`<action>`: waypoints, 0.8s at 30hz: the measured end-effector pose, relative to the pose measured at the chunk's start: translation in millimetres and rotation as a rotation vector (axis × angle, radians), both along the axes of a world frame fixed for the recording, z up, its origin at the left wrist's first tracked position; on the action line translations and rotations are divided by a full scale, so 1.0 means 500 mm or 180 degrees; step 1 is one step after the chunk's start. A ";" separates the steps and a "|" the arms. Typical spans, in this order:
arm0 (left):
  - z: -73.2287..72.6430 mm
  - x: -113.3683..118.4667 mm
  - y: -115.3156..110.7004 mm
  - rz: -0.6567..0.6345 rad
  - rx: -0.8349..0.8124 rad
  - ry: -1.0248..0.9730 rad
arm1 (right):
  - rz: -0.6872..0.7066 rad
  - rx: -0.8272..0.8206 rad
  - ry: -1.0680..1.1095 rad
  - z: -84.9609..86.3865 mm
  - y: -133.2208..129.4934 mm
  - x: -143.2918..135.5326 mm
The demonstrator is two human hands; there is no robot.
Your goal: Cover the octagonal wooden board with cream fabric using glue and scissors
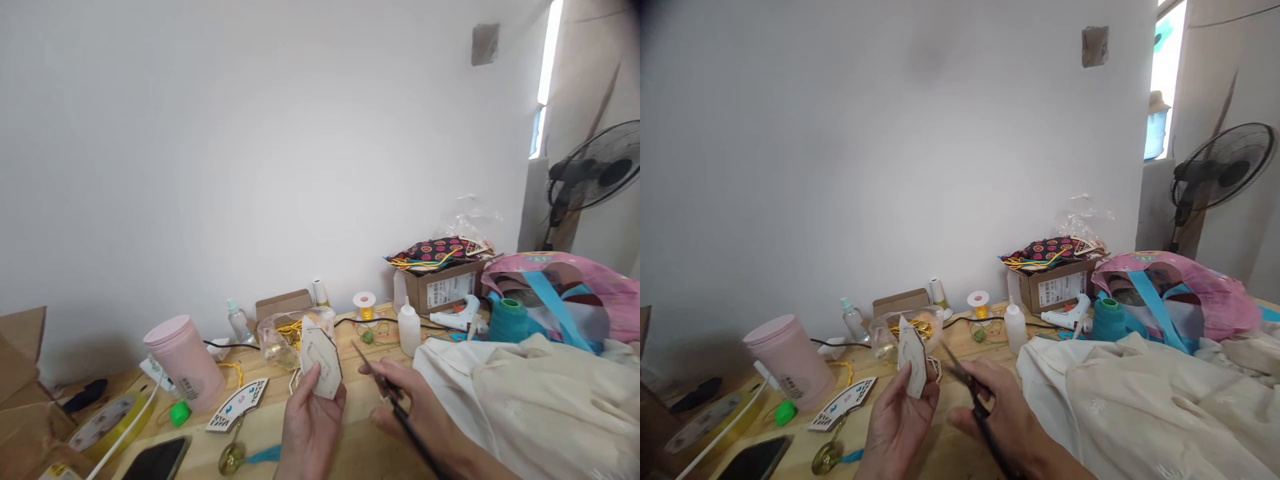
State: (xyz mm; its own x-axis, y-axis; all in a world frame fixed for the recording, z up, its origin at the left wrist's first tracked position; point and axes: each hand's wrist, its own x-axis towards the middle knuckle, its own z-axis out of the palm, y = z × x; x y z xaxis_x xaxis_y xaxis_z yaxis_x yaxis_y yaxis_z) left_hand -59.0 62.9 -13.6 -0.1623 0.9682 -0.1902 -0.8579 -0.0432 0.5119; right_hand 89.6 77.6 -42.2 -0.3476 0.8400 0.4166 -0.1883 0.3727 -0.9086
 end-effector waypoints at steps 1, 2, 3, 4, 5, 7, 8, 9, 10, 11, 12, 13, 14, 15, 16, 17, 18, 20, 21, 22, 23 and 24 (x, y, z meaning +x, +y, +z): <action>-0.003 -0.004 0.002 -0.0023 0.0107 -0.0097 | -0.0418 0.0461 -0.0503 0.000 0.000 0.004; -0.005 -0.009 0.004 -0.0035 0.0207 -0.0191 | -0.0777 0.0872 -0.0931 -0.001 0.000 0.007; -0.008 -0.013 0.005 -0.0042 0.0294 -0.0278 | -0.1048 0.1204 -0.1228 -0.002 0.000 0.010; -0.010 -0.017 0.006 -0.0047 0.0357 -0.0359 | -0.1248 0.1419 -0.1362 -0.003 0.001 0.012; -0.012 -0.020 0.007 -0.0055 0.0397 -0.0429 | -0.1380 0.1575 -0.1437 -0.004 0.002 0.013; -0.016 -0.024 0.008 -0.0055 0.0433 -0.0529 | -0.1541 0.1795 -0.1541 -0.004 0.004 0.013; -0.017 -0.024 0.008 -0.0062 0.0442 -0.0558 | -0.1591 0.1860 -0.1585 -0.002 0.004 0.013; -0.017 -0.024 0.007 -0.0072 0.0443 -0.0574 | -0.1632 0.1901 -0.1619 0.000 0.004 0.012; -0.017 -0.023 0.006 -0.0076 0.0430 -0.0579 | -0.1664 0.1931 -0.1648 0.002 0.004 0.012; -0.017 -0.022 0.005 -0.0081 0.0410 -0.0579 | -0.1692 0.1955 -0.1664 0.005 0.003 0.012; -0.016 -0.021 0.004 -0.0090 0.0393 -0.0578 | -0.1723 0.1974 -0.1665 0.008 0.002 0.012; -0.015 -0.020 0.004 -0.0098 0.0381 -0.0573 | -0.1738 0.1987 -0.1645 0.010 0.001 0.012; -0.014 -0.020 0.003 -0.0098 0.0372 -0.0563 | -0.1733 0.1992 -0.1602 0.012 0.000 0.013; -0.013 -0.019 0.003 -0.0089 0.0369 -0.0544 | -0.1698 0.1960 -0.1549 0.013 -0.001 0.014; -0.013 -0.018 0.003 -0.0077 0.0358 -0.0518 | -0.1613 0.1878 -0.1513 0.015 -0.002 0.015; -0.013 -0.018 0.003 -0.0061 0.0336 -0.0482 | -0.1499 0.1746 -0.1498 0.016 -0.002 0.015; -0.013 -0.017 0.004 -0.0034 0.0300 -0.0437 | -0.1367 0.1582 -0.1516 0.017 -0.003 0.016; -0.013 -0.015 0.004 0.0041 0.0237 -0.0335 | -0.1104 0.1220 -0.1604 0.020 -0.003 0.016; -0.013 -0.015 0.004 0.0086 0.0222 -0.0278 | -0.0998 0.1055 -0.1624 0.020 -0.003 0.015; -0.013 -0.013 0.004 0.0137 0.0223 -0.0226 | -0.0908 0.0906 -0.1604 0.020 -0.003 0.014; -0.012 -0.012 0.004 0.0190 0.0237 -0.0188 | -0.0820 0.0748 -0.1546 0.018 -0.002 0.013; -0.011 -0.011 0.004 0.0231 0.0255 -0.0166 | -0.0717 0.0582 -0.1468 0.016 -0.001 0.011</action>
State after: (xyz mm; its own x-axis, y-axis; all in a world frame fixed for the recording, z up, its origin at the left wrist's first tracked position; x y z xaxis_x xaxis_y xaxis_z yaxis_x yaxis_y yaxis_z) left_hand -64.6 64.7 -19.1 -0.2244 0.9667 -0.1226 -0.8764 -0.1452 0.4592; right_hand 95.1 77.1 -34.3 -0.3487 0.8429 0.4097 0.3172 0.5175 -0.7947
